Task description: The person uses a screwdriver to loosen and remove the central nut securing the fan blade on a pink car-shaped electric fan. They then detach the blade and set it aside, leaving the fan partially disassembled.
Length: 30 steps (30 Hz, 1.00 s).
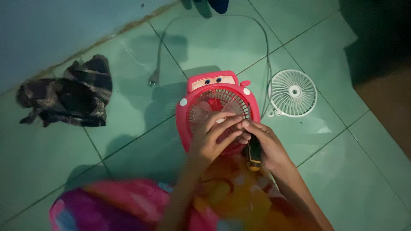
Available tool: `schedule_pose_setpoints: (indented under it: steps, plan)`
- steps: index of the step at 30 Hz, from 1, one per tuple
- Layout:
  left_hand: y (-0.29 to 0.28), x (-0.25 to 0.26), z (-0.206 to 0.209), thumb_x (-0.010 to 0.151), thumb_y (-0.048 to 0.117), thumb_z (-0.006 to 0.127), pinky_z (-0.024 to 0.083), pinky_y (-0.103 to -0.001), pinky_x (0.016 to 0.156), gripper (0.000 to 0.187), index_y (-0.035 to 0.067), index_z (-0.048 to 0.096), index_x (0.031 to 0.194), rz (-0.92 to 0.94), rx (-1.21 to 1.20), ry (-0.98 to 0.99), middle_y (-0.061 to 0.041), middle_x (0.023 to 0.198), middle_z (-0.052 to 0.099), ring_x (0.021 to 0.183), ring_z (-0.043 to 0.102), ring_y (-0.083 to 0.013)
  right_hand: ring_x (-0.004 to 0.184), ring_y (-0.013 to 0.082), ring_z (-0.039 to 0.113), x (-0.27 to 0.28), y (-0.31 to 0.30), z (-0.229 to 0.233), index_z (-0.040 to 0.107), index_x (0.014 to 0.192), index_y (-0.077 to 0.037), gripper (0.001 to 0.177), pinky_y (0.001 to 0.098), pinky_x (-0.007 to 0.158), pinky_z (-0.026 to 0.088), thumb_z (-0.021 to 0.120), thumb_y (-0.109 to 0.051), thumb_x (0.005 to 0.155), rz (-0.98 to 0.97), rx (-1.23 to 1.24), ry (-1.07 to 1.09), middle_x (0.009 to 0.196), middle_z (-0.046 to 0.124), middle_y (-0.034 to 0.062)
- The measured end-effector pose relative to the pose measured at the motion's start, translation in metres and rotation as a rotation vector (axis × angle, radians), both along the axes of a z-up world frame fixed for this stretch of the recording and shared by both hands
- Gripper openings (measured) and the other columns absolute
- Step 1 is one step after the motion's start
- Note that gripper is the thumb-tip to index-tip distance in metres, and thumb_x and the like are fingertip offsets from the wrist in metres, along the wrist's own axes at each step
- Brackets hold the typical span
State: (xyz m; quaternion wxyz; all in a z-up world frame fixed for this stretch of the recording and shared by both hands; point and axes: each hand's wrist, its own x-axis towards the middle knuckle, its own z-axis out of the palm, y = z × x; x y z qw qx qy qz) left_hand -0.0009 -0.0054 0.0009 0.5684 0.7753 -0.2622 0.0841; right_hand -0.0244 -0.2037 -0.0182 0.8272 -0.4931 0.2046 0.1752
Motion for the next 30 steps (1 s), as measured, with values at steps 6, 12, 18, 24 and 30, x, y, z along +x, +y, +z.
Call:
schedule_pose_setpoints:
  steps: [6,12,18,24,30]
  plan:
    - [-0.008,-0.002,-0.012,0.093,0.012,0.077,0.057,-0.033,0.093,0.028,0.013,0.073,0.121,0.044,-0.016,-0.001,-0.001,0.124,0.067,0.112,0.066,-0.02,0.071,0.0092,0.051,-0.004,0.005,0.004,0.069,0.1,0.0,0.023,0.0253,0.066,0.043,0.066,-0.022,0.103,0.018,-0.025,-0.065,0.078,0.058,-0.001]
    - [-0.008,-0.002,-0.016,0.091,0.012,0.078,0.054,-0.038,0.095,0.028,0.014,0.074,0.119,0.171,0.127,-0.25,0.003,0.119,0.068,0.11,0.064,-0.0202,0.069,0.0118,0.051,-0.004,0.008,0.009,0.068,0.102,0.0,0.02,0.0285,0.066,0.045,0.063,-0.02,0.098,-0.069,0.032,0.035,0.085,0.061,0.003]
    - [-0.005,-0.001,-0.025,0.094,0.011,0.077,0.055,-0.034,0.09,0.015,0.009,0.072,0.107,0.23,-0.084,-0.109,-0.002,0.111,0.074,0.102,0.071,-0.0206,0.078,0.0168,0.06,-0.006,0.011,0.013,0.042,0.128,-0.009,0.043,0.0315,0.072,0.054,0.05,-0.003,0.086,0.014,0.233,-0.112,0.1,0.063,0.0077]
    - [0.014,0.0,-0.053,0.099,0.009,0.071,0.056,-0.03,0.091,0.013,0.001,0.073,0.109,0.161,-0.549,0.412,-0.008,0.104,0.076,0.098,0.072,-0.0175,0.104,0.0168,0.069,-0.005,-0.009,0.0,0.047,0.136,-0.005,0.036,0.0291,0.078,0.058,0.055,-0.01,0.102,-0.109,0.105,0.125,0.131,0.071,0.0221]
    - [0.016,-0.005,-0.072,0.099,0.02,0.071,0.055,-0.029,0.087,0.024,-0.001,0.075,0.111,0.152,-0.697,0.652,-0.008,0.102,0.077,0.095,0.071,-0.0139,0.056,0.0163,0.064,-0.014,-0.018,0.007,0.067,0.123,-0.012,0.034,0.0281,0.048,0.054,0.059,-0.033,0.099,0.025,-0.061,0.166,0.068,0.059,0.0017]
